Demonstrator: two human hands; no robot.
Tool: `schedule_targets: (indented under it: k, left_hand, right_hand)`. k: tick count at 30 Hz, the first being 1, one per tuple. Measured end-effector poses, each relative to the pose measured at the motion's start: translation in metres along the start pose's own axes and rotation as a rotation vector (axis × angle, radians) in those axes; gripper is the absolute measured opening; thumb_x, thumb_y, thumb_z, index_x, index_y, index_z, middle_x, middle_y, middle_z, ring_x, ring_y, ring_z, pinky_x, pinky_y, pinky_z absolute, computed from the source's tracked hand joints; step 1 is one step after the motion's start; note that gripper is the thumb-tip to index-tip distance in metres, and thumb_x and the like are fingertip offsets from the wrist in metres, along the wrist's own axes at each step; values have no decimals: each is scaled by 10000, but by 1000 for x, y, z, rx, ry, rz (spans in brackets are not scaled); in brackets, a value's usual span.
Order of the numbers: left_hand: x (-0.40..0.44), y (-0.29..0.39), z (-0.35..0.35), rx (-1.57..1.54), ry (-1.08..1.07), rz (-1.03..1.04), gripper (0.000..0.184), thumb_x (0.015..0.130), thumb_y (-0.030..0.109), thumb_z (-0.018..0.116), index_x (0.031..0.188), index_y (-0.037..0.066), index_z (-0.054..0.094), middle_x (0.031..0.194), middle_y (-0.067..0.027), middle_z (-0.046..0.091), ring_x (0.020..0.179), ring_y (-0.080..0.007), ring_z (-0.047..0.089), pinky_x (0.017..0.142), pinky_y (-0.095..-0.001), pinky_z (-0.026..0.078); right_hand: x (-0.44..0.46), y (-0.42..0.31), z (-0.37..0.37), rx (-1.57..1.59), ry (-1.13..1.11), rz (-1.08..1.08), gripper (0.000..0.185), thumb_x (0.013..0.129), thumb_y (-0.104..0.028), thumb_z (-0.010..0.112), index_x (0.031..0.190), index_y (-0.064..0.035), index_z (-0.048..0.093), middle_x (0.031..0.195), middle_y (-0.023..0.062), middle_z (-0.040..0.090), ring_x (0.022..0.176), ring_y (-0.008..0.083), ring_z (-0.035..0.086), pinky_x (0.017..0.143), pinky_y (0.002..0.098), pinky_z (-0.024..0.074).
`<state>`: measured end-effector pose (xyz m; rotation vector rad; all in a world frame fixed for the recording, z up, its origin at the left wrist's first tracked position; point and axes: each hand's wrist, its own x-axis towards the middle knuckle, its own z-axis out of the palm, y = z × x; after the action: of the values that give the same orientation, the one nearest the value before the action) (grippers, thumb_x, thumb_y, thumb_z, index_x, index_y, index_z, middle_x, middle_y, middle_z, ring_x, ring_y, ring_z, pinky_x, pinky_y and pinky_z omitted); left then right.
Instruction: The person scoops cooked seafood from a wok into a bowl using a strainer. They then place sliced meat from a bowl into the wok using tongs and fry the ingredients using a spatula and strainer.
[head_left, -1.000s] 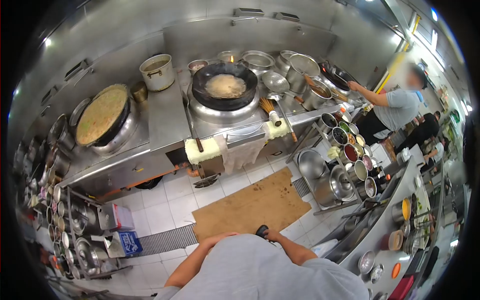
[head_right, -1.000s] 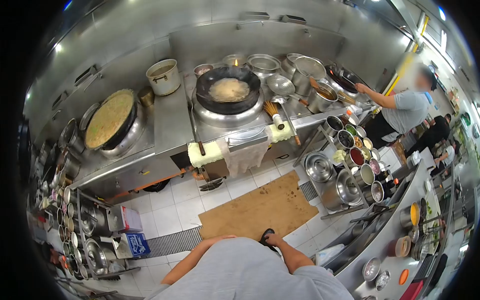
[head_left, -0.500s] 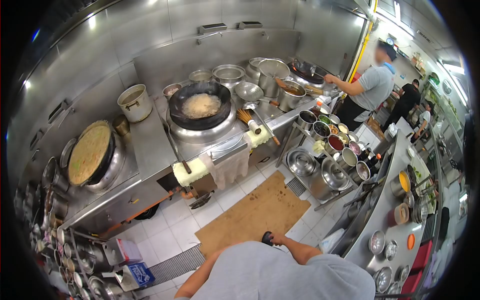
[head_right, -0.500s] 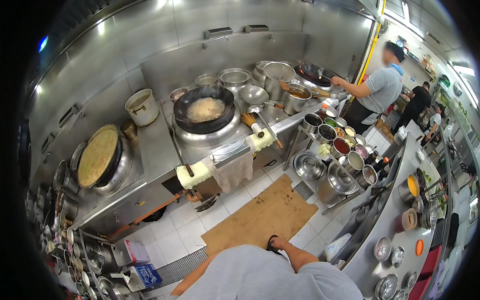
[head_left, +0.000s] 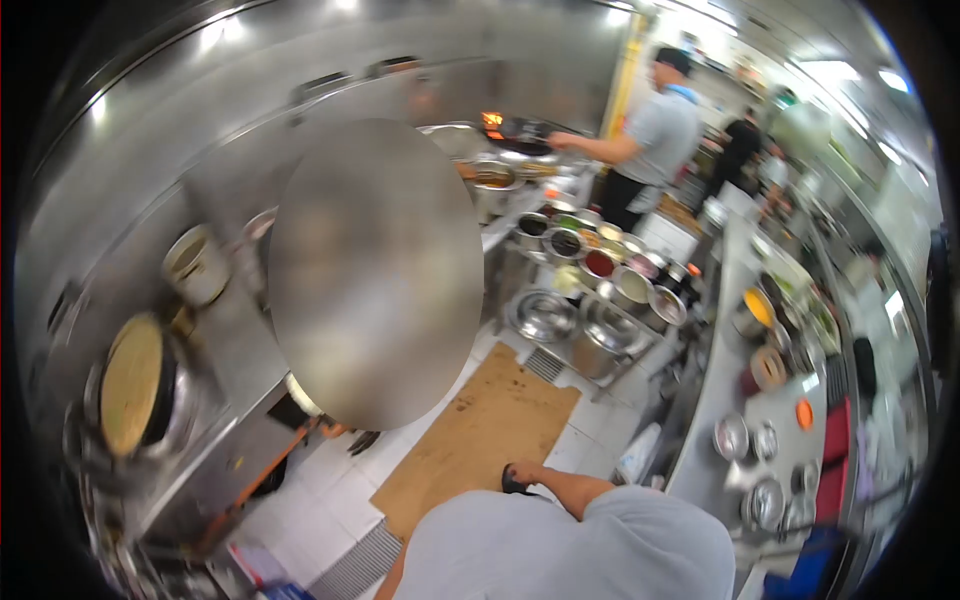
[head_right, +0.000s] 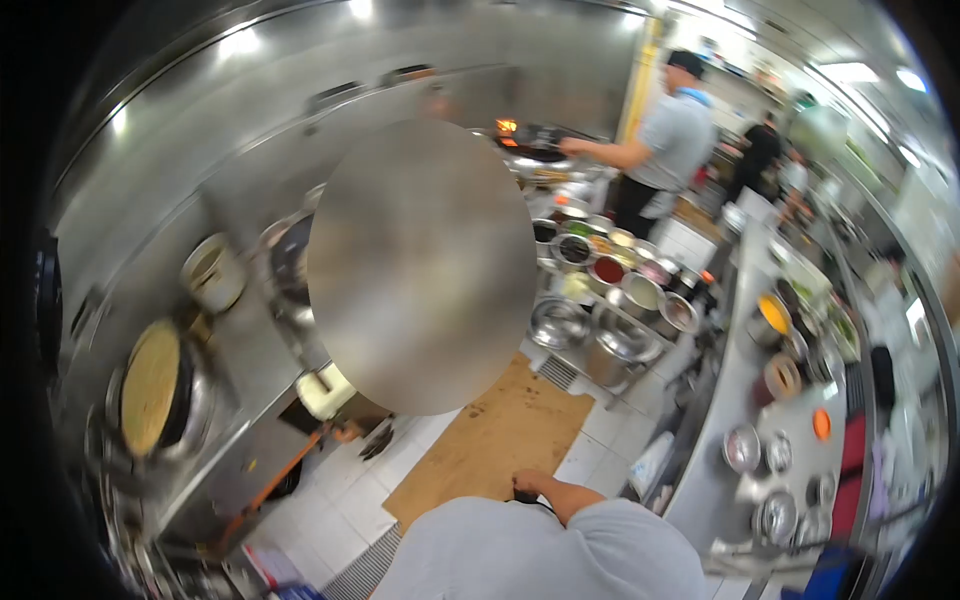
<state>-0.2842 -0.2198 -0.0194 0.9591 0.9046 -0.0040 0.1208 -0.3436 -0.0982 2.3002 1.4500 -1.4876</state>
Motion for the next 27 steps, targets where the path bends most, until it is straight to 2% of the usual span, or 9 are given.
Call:
schedule_targets:
  k: [2, 4, 8, 10, 12, 14, 20, 23, 27]
  left_hand:
    - [2, -16, -20, 11, 112, -54, 252, 872, 238, 570, 1036, 52, 613, 819, -47, 623, 776, -157, 581, 715, -289, 478]
    - [-4, -34, -42, 10, 218, -106, 252, 869, 239, 572, 1032, 51, 616, 808, -50, 625, 766, -162, 585, 708, -291, 481]
    - [-22, -72, -67, 6, 339, -204, 254, 864, 241, 577, 1023, 48, 623, 786, -55, 628, 747, -171, 592, 694, -294, 486]
    - [-38, -90, -74, -13, 381, -226, 255, 861, 242, 580, 1019, 47, 627, 775, -58, 630, 737, -176, 596, 687, -296, 489]
    - [-48, -115, -81, -39, 406, -231, 257, 859, 243, 582, 1015, 45, 630, 763, -61, 632, 727, -180, 600, 680, -298, 492]
    - [-45, -139, -79, -69, 403, -233, 258, 856, 244, 584, 1011, 44, 634, 752, -63, 634, 717, -185, 603, 673, -299, 494]
    - [-9, -179, -74, -121, 434, -163, 261, 848, 247, 592, 998, 40, 644, 719, -71, 639, 688, -198, 615, 653, -304, 502]
    - [10, -160, -48, 379, 523, 126, 288, 847, 263, 594, 1004, 30, 658, 813, -106, 685, 766, -226, 644, 695, -308, 507]
    - [47, -161, -49, 500, 418, 186, 313, 853, 251, 594, 1060, 22, 647, 906, -118, 695, 830, -226, 653, 725, -307, 506]
  right_hand:
    - [-11, -9, -2, 175, 59, 160, 453, 737, -169, 502, 1180, -155, 595, 825, 142, 668, 663, 254, 652, 517, 382, 515]
    - [-8, -7, -4, 34, 155, 47, 417, 726, -174, 505, 1123, -154, 630, 892, 155, 672, 765, 311, 653, 633, 426, 523]
    - [-13, 0, -1, -32, 222, -44, 388, 724, -183, 503, 1081, -149, 652, 950, 159, 667, 857, 349, 634, 728, 447, 506]
    - [39, 45, 38, -101, 377, -263, 352, 739, -196, 504, 1047, -129, 661, 901, 170, 667, 753, 321, 652, 651, 432, 519]
    - [13, 21, 16, -57, 86, -52, 313, 752, -194, 498, 995, -104, 673, 822, 179, 663, 619, 270, 648, 541, 397, 521]
    - [-25, 0, -5, -74, 69, -157, 323, 769, -176, 500, 1040, -85, 651, 743, 163, 651, 531, 211, 625, 454, 357, 507]
    - [-38, -10, -7, 147, -30, 67, 411, 784, -157, 526, 1186, -89, 572, 756, 122, 654, 579, 195, 638, 462, 344, 515]
    - [-28, -6, -7, 145, -59, 41, 424, 792, -171, 538, 1208, -93, 562, 780, 122, 660, 596, 194, 641, 469, 333, 514]
    - [-18, -15, -8, 70, 30, -75, 428, 809, -193, 554, 1223, -89, 549, 800, 119, 665, 612, 193, 639, 471, 323, 508]
